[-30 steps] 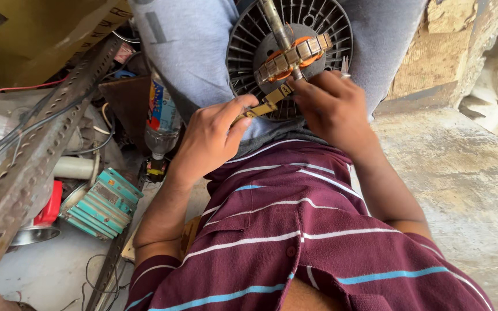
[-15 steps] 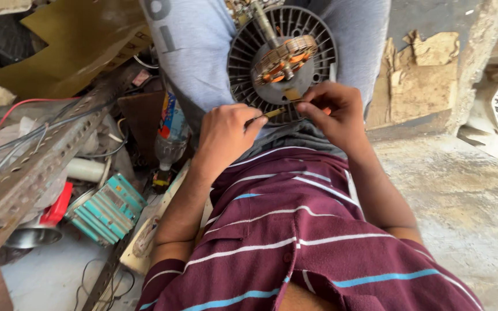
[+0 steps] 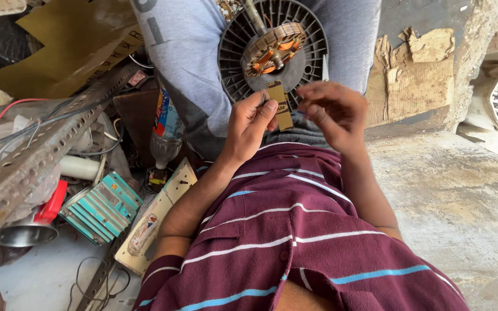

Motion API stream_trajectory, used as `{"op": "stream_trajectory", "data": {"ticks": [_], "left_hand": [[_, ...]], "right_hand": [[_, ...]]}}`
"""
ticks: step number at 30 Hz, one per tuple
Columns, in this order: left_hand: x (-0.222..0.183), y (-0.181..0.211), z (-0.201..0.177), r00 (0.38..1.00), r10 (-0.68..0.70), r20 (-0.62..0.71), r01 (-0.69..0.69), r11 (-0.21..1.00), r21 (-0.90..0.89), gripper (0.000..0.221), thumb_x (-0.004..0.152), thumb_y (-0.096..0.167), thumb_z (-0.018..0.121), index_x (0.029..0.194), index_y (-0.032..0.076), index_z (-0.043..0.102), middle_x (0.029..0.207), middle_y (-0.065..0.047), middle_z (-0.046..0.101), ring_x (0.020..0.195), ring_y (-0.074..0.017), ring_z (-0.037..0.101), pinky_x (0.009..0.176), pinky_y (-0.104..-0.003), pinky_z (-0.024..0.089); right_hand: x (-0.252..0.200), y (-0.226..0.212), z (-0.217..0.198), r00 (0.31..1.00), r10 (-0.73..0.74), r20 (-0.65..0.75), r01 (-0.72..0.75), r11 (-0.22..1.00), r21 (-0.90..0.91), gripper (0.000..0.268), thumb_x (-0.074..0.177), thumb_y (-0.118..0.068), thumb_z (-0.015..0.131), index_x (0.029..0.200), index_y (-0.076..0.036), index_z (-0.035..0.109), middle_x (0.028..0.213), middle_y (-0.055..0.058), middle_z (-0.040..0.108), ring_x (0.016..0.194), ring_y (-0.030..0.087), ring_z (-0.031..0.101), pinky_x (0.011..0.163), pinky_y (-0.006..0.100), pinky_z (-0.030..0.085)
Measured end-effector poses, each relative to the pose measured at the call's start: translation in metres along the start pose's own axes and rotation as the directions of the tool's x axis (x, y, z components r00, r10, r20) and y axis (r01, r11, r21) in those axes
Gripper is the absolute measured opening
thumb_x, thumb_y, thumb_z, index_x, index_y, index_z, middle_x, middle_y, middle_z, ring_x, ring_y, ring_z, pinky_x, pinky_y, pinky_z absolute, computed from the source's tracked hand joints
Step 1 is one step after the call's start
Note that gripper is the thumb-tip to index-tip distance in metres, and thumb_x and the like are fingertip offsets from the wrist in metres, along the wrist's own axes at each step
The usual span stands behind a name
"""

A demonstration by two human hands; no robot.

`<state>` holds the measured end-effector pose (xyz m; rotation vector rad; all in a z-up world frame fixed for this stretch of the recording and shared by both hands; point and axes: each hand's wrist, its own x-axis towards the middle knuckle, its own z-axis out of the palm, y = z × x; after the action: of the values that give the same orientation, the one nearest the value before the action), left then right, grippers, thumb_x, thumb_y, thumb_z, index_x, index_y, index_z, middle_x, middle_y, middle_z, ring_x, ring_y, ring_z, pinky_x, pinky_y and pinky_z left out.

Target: The person cuts strips of cardboard with scissors, folds them, and inserts them into the slots of a motor stator resting on their lap. They repeatedly measure, cut, and fit the cardboard pieces to insulate the copper windings.

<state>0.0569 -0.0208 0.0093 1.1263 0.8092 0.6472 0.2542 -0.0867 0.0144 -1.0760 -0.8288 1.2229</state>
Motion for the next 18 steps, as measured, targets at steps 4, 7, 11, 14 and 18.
{"op": "stream_trajectory", "data": {"ticks": [4,7,11,14,18], "left_hand": [[-0.006,-0.003,-0.004,1.000,-0.009,0.010,0.009,1.000,0.018,0.029,0.111,0.018,0.056,0.087,0.003,0.057,0.069,0.004,0.053,0.063,-0.0022,0.047,0.056,-0.023,0.038],[-0.006,0.005,-0.004,0.999,-0.004,0.041,0.001,0.996,0.084,0.028,0.109,0.017,0.057,0.086,0.001,0.059,0.067,0.002,0.052,0.063,-0.0023,0.044,0.054,-0.025,0.035],[-0.005,0.014,-0.005,0.992,0.109,0.061,-0.121,0.959,0.256,0.021,0.102,0.015,0.061,0.090,-0.002,0.064,0.067,-0.002,0.055,0.061,-0.0060,0.048,0.054,-0.029,0.038],[-0.004,0.014,-0.006,0.987,0.147,0.058,-0.158,0.945,0.286,0.025,0.103,0.016,0.061,0.085,-0.001,0.062,0.067,-0.003,0.056,0.060,-0.0091,0.053,0.055,-0.030,0.040],[-0.005,0.015,-0.005,0.991,0.130,0.038,-0.135,0.950,0.280,0.023,0.108,0.022,0.060,0.100,0.001,0.063,0.080,-0.004,0.060,0.068,-0.0102,0.055,0.063,-0.029,0.042]], "right_hand": [[0.011,-0.015,-0.004,0.928,-0.190,0.322,0.319,0.852,-0.416,0.029,0.087,-0.007,0.085,0.112,0.001,0.071,0.124,0.021,0.070,0.116,0.030,0.072,0.095,0.035,0.060],[0.012,-0.012,-0.001,0.933,-0.176,0.314,0.302,0.856,-0.418,0.032,0.084,-0.013,0.087,0.110,0.001,0.074,0.124,0.018,0.072,0.115,0.030,0.074,0.097,0.036,0.061],[0.010,-0.001,0.002,0.947,-0.139,0.290,0.240,0.906,-0.348,0.037,0.080,-0.020,0.089,0.106,0.001,0.076,0.121,0.017,0.074,0.109,0.026,0.075,0.095,0.034,0.061],[0.003,0.012,0.005,0.960,-0.150,0.235,0.207,0.949,-0.238,0.036,0.082,-0.020,0.088,0.105,0.004,0.075,0.122,0.018,0.072,0.107,0.024,0.074,0.098,0.033,0.059],[-0.011,0.029,0.016,0.988,-0.147,0.038,0.150,0.981,-0.119,0.028,0.088,-0.014,0.087,0.100,0.005,0.072,0.123,0.019,0.070,0.109,0.021,0.070,0.096,0.030,0.057]]}}
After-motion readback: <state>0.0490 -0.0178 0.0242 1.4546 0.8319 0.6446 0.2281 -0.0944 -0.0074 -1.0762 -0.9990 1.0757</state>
